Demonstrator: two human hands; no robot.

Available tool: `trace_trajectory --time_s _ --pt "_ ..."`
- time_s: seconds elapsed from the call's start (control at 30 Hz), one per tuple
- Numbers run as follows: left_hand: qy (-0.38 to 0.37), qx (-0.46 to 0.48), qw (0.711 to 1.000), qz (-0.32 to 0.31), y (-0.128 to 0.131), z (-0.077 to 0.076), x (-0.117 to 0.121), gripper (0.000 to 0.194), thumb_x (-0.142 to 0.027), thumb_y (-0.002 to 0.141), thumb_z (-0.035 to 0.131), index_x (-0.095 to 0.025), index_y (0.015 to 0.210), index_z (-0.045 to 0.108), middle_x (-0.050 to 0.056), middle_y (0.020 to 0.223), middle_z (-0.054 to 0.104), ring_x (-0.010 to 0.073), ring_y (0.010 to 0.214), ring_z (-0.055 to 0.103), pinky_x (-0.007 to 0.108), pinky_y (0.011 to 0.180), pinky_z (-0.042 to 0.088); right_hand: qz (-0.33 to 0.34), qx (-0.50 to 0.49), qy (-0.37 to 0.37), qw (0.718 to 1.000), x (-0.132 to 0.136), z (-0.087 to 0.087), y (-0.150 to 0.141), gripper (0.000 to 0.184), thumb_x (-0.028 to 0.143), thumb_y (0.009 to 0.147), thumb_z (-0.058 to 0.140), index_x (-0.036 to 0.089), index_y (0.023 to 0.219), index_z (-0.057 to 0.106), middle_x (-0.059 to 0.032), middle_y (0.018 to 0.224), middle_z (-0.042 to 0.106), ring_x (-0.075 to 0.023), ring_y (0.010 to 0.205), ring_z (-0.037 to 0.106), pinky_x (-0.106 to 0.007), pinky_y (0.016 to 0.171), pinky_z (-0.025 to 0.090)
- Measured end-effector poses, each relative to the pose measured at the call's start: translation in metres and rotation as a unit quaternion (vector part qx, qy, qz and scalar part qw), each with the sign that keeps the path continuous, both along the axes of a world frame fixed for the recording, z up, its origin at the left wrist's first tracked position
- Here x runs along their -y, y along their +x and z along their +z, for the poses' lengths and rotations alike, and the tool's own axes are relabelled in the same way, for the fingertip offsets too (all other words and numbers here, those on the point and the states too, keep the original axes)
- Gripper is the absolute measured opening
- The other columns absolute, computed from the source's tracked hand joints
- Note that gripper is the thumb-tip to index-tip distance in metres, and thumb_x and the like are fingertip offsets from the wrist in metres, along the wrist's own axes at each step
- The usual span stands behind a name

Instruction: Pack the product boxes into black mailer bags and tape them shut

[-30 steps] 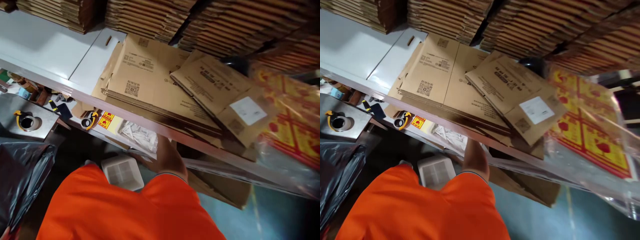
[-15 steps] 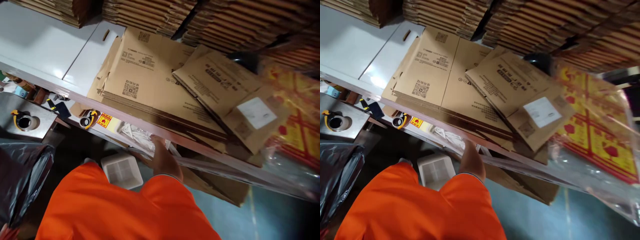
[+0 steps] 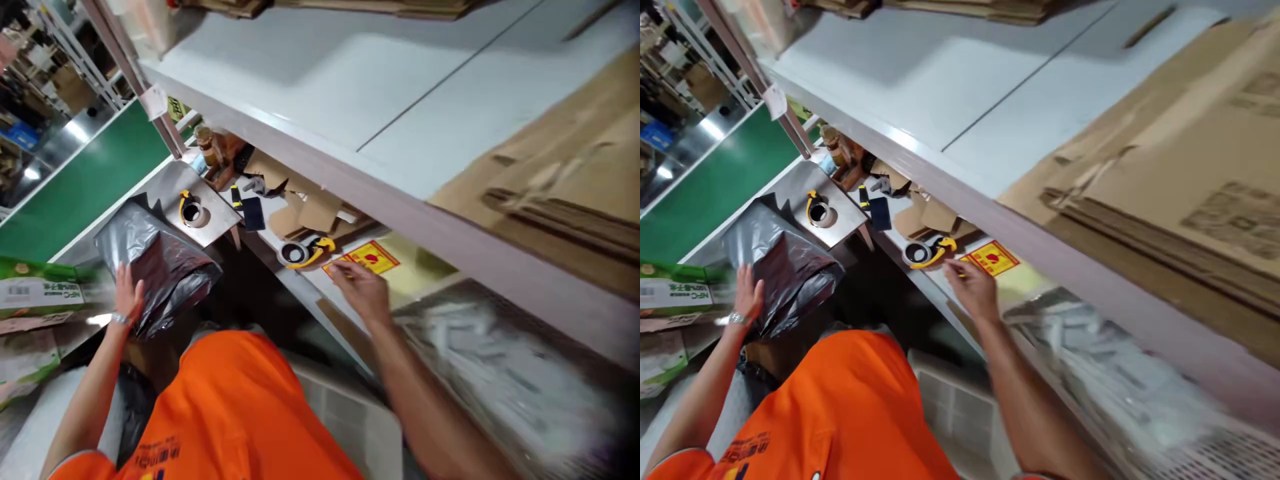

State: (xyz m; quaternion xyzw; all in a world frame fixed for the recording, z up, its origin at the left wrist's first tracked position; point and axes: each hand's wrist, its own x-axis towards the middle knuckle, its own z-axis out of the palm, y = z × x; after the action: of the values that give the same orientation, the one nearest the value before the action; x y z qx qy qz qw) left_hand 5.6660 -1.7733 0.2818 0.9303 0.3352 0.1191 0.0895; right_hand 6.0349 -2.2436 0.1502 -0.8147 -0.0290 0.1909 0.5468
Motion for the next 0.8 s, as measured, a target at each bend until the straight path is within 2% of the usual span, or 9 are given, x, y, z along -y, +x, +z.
trace_trajectory --time_s 0.1,0.17,0.23,0.3,0.4,0.5,0.6,0.7,0.8 --pt "0.029 -0.038 0.992 -0.116 0.047 -0.024 0.001 0.069 -0.036 0.113 0.047 0.004 0.168 0.032 0.034 0.181 0.019 0.0389 0.174 0.010 0.064 0.139 0.016 0.157 -0.101 0.096 0.978 -0.130 0.001 -0.038 0.043 0.034 0.091 0.081 0.019 0.130 0.072 -0.0172 0.128 0.079 -0.0259 0.105 0.077 -0.041 0.096 0.063" --pt "0.036 -0.070 0.985 -0.155 0.076 -0.036 -0.001 0.067 -0.034 0.114 0.045 0.002 0.168 0.033 0.033 0.182 0.019 0.0433 0.173 0.009 0.068 0.137 0.018 0.227 -0.097 0.054 0.967 -0.198 -0.001 -0.062 0.060 0.040 0.085 0.088 0.020 0.138 0.068 -0.0180 0.141 0.074 -0.0266 0.111 0.077 -0.040 0.099 0.061" --pt "0.043 -0.104 0.977 -0.180 0.100 -0.046 -0.007 0.067 -0.034 0.113 0.048 0.002 0.169 0.034 0.032 0.182 0.019 0.0473 0.171 0.011 0.070 0.135 0.018 0.282 -0.068 -0.022 0.957 -0.239 -0.005 -0.079 0.048 0.042 0.088 0.086 0.019 0.127 0.071 -0.0176 0.135 0.077 -0.0273 0.115 0.076 -0.037 0.100 0.058" --pt "0.045 -0.132 0.969 -0.204 0.116 -0.057 -0.017 0.070 -0.034 0.112 0.050 0.003 0.169 0.033 0.033 0.182 0.019 0.0486 0.170 0.013 0.070 0.136 0.017 0.328 -0.059 -0.070 0.940 -0.255 -0.009 -0.085 0.020 0.038 0.097 0.076 0.019 0.097 0.072 -0.0135 0.106 0.081 -0.0253 0.104 0.078 -0.032 0.091 0.056" --pt "0.030 -0.144 0.961 -0.235 0.126 -0.078 -0.037 0.072 -0.036 0.112 0.048 0.002 0.170 0.034 0.030 0.182 0.021 0.0443 0.171 0.014 0.063 0.139 0.015 0.369 -0.093 -0.068 0.922 -0.251 -0.006 -0.082 0.035 0.034 0.104 0.061 0.020 0.071 0.060 -0.0044 0.072 0.072 -0.0186 0.071 0.075 -0.026 0.067 0.051" --pt "-0.004 -0.137 0.960 -0.246 0.128 -0.104 -0.057 0.075 -0.037 0.107 0.059 -0.002 0.170 0.039 0.029 0.182 0.023 0.0407 0.172 0.016 0.061 0.140 0.018 0.374 -0.134 -0.042 0.917 -0.248 0.010 -0.076 0.036 0.037 0.103 0.058 0.019 0.072 0.062 -0.0034 0.070 0.072 -0.0166 0.061 0.072 -0.023 0.054 0.046" --pt "-0.053 -0.124 0.959 -0.250 0.130 -0.125 -0.071 0.078 -0.032 0.104 0.063 -0.003 0.171 0.037 0.029 0.181 0.018 0.0371 0.173 0.014 0.061 0.140 0.020 0.363 -0.176 -0.005 0.915 -0.265 0.036 -0.072 0.036 0.041 0.103 0.059 0.018 0.076 0.065 -0.0057 0.073 0.075 -0.0143 0.062 0.071 -0.021 0.053 0.047" --pt "-0.072 -0.093 0.953 -0.278 0.130 -0.132 -0.075 0.071 -0.030 0.107 0.053 0.001 0.169 0.037 0.031 0.180 0.022 0.0361 0.172 0.016 0.056 0.139 0.022 0.337 -0.206 0.024 0.918 -0.299 0.065 -0.069 0.032 0.041 0.103 0.062 0.018 0.080 0.064 -0.0051 0.069 0.073 -0.0115 0.056 0.065 -0.019 0.050 0.047" --pt "-0.072 -0.057 0.951 -0.295 0.114 -0.128 -0.075 0.067 -0.029 0.107 0.047 0.001 0.167 0.040 0.029 0.180 0.028 0.0340 0.171 0.024 0.049 0.138 0.025 0.273 -0.258 0.066 0.924 -0.339 0.092 -0.061 0.025 0.030 0.103 0.065 0.017 0.082 0.063 -0.0030 0.064 0.068 -0.0093 0.051 0.057 -0.017 0.045 0.044"
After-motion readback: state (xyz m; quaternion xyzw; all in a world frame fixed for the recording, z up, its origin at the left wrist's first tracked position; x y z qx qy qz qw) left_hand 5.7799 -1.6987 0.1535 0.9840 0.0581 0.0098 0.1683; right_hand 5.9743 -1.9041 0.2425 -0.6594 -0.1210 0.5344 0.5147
